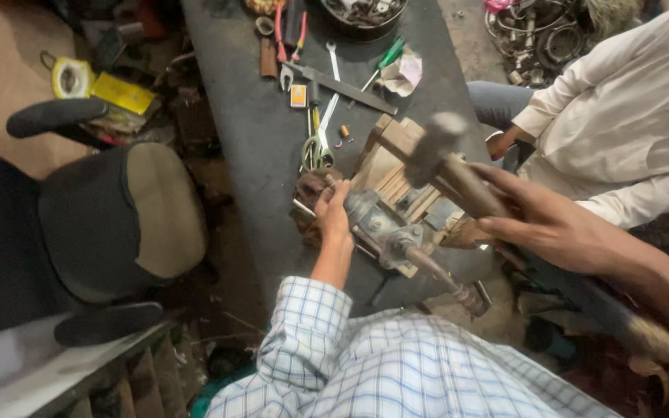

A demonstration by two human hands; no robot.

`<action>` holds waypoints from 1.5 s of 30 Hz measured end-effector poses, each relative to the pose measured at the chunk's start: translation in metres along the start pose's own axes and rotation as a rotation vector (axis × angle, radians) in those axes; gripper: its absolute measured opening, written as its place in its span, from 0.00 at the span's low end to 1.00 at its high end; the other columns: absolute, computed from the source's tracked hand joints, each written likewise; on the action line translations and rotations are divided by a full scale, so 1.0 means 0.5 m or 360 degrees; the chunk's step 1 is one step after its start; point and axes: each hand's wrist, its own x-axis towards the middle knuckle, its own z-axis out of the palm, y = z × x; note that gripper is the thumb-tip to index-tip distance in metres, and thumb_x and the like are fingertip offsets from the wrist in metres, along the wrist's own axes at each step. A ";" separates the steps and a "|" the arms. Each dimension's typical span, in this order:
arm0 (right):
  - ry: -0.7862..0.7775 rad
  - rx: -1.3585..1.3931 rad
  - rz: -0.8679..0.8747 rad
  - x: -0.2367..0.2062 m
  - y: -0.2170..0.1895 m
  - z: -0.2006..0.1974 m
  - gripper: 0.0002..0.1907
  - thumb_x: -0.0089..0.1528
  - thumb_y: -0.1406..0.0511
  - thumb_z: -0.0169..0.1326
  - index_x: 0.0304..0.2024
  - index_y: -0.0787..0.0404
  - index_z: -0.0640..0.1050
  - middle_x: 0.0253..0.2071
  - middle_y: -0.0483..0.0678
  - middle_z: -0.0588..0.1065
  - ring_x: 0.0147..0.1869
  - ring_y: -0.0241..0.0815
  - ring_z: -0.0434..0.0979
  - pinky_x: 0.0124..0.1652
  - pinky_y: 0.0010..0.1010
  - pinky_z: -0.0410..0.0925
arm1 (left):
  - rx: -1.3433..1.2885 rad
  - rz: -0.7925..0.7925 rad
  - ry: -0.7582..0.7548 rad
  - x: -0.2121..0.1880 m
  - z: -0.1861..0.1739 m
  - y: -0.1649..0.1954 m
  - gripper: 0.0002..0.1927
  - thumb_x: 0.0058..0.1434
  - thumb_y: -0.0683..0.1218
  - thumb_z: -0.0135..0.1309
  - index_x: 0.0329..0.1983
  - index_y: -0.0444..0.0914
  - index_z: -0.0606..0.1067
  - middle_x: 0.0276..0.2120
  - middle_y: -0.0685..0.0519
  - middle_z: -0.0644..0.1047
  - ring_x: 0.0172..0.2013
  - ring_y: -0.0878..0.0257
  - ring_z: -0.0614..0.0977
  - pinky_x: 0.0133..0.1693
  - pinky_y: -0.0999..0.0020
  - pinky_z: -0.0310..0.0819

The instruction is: The person uses a hammer and a screwdriver to adjust and tighten components of a small electromechanical device mounted on a wooden frame. They repeatedly strike the device with the hammer and manipulate a metal rod with the screwdriver while another person observes.

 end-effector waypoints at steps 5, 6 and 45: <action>-0.0173 -0.0039 -0.0432 0.126 -0.057 0.044 0.39 0.63 0.55 0.53 0.74 0.53 0.58 0.53 0.56 0.77 0.53 0.45 0.78 0.52 0.36 0.69 | -0.0232 -0.0169 0.0018 -0.014 -0.017 -0.006 0.18 0.59 0.50 0.63 0.49 0.38 0.78 0.41 0.56 0.80 0.43 0.64 0.79 0.48 0.66 0.73; -0.0158 -0.0087 -0.0529 0.149 -0.064 0.051 0.39 0.64 0.55 0.53 0.74 0.55 0.57 0.57 0.56 0.74 0.57 0.46 0.75 0.54 0.37 0.67 | -0.0275 -0.0157 0.0020 -0.014 -0.021 -0.011 0.18 0.59 0.51 0.62 0.50 0.39 0.78 0.41 0.56 0.79 0.43 0.64 0.79 0.48 0.66 0.73; 0.0028 -0.0344 -0.0391 0.210 -0.188 0.017 0.41 0.70 0.58 0.42 0.84 0.45 0.43 0.58 0.63 0.74 0.49 0.56 0.81 0.47 0.46 0.75 | -0.0407 0.0199 0.0364 0.033 -0.014 -0.108 0.22 0.74 0.51 0.41 0.66 0.38 0.70 0.52 0.45 0.77 0.49 0.55 0.79 0.52 0.60 0.73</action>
